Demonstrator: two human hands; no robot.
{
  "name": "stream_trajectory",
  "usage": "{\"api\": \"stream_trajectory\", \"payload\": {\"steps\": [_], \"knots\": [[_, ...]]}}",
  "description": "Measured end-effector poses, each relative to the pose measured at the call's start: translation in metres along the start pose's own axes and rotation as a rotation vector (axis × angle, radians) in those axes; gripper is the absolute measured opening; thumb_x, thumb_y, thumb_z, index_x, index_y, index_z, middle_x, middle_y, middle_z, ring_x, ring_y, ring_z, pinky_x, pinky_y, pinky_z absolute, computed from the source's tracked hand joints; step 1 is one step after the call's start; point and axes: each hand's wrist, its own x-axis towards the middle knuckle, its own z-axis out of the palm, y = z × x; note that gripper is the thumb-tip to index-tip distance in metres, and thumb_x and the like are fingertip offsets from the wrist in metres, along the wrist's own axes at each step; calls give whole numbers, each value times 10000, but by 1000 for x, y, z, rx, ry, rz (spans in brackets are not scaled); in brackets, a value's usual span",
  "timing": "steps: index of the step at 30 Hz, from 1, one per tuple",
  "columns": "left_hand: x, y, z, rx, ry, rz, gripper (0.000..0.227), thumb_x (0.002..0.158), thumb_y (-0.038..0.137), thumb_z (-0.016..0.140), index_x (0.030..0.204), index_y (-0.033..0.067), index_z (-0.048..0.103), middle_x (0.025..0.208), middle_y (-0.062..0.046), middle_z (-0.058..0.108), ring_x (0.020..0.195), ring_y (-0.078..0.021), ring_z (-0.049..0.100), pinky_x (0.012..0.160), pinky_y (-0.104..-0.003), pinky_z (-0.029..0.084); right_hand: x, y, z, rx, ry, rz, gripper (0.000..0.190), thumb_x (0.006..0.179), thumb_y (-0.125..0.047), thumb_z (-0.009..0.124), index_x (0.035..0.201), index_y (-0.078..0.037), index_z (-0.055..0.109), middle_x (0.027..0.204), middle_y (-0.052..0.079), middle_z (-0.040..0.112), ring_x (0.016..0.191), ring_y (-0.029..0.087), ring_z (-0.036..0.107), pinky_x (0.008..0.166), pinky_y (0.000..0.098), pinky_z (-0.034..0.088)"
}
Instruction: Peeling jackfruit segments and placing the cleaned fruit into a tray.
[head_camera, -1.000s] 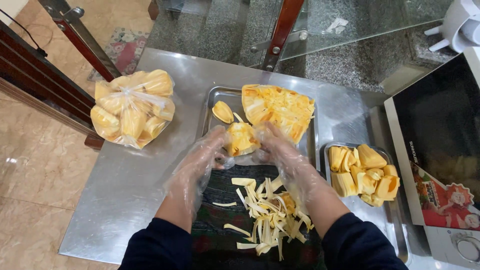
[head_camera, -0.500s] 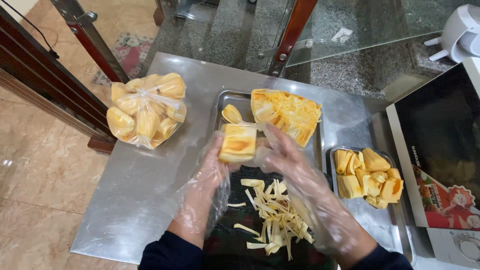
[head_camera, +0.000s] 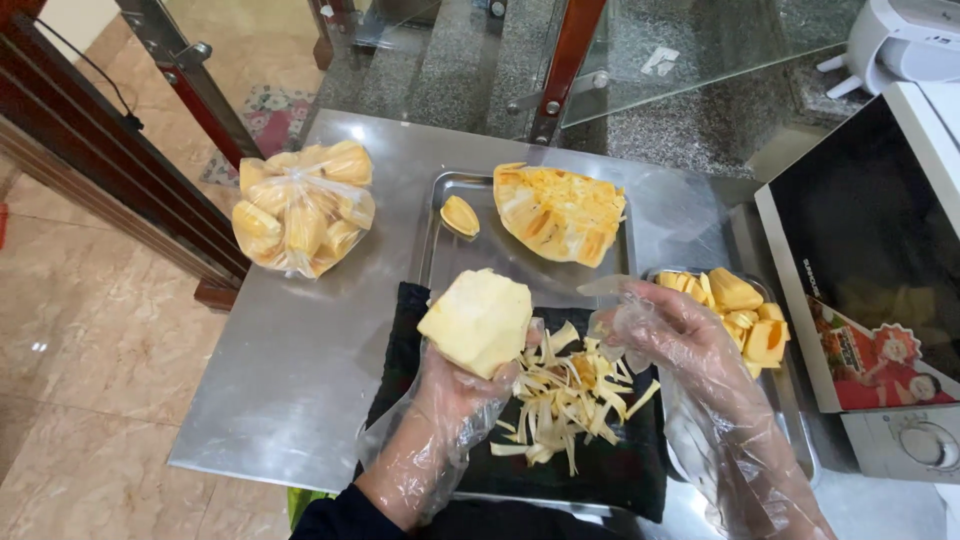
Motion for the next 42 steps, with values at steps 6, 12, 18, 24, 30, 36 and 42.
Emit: {"api": "stream_trajectory", "payload": {"steps": [6,12,18,24,30,36,42], "knots": [[-9,-29,3,-67,250,157,728,929,659,532,1385,100,632,1373,-295,651,1049,-513,706,786,-585,634,-11,10,-22,10,-92,-41,564,855,-1,711,1415,-26,646,1075,283,790,906,318,773,747,401,640],[-3,-48,-4,51,452,266,711,941,624,601,1415,94,597,1366,-287,642,1135,-587,634,832,-809,523,-19,14,-24,101,-297,-109,690,883,-103,719,1535,-150,499,1129,294,773,895,356,816,594,356,680],[-5,-95,96,330,723,471,507,899,399,705,1366,206,668,1396,-239,670,1103,-485,695,756,-680,616,-19,28,-20,147,-335,71,738,933,-199,663,1606,-122,371,1191,267,669,897,334,745,640,372,669],[-16,-134,171,731,1029,424,667,833,652,621,1378,282,722,1393,-276,651,1194,-463,700,890,-572,638,-21,31,-23,104,-324,123,830,894,-291,718,1626,-140,357,1290,334,630,970,388,754,714,400,668],[4,-142,175,858,1070,375,719,768,650,673,1368,257,715,1293,-193,724,1155,-358,739,951,-424,638,-21,38,-20,28,-361,120,1034,792,-172,791,1669,-154,245,1543,341,385,1207,471,646,892,455,640],[-7,-147,115,895,730,560,870,810,288,747,1575,285,333,1532,-235,364,1401,-362,439,1136,-443,414,-21,37,-15,142,-323,149,1043,746,-197,817,1643,-91,294,1535,384,364,1233,567,609,912,548,634],[-23,-136,104,910,510,647,1123,867,-38,709,1690,279,13,1709,-289,72,1545,-428,226,1243,-498,283,-31,24,-6,311,-266,306,881,854,-407,670,1624,-113,360,1441,311,520,1211,452,648,950,515,599]]}}
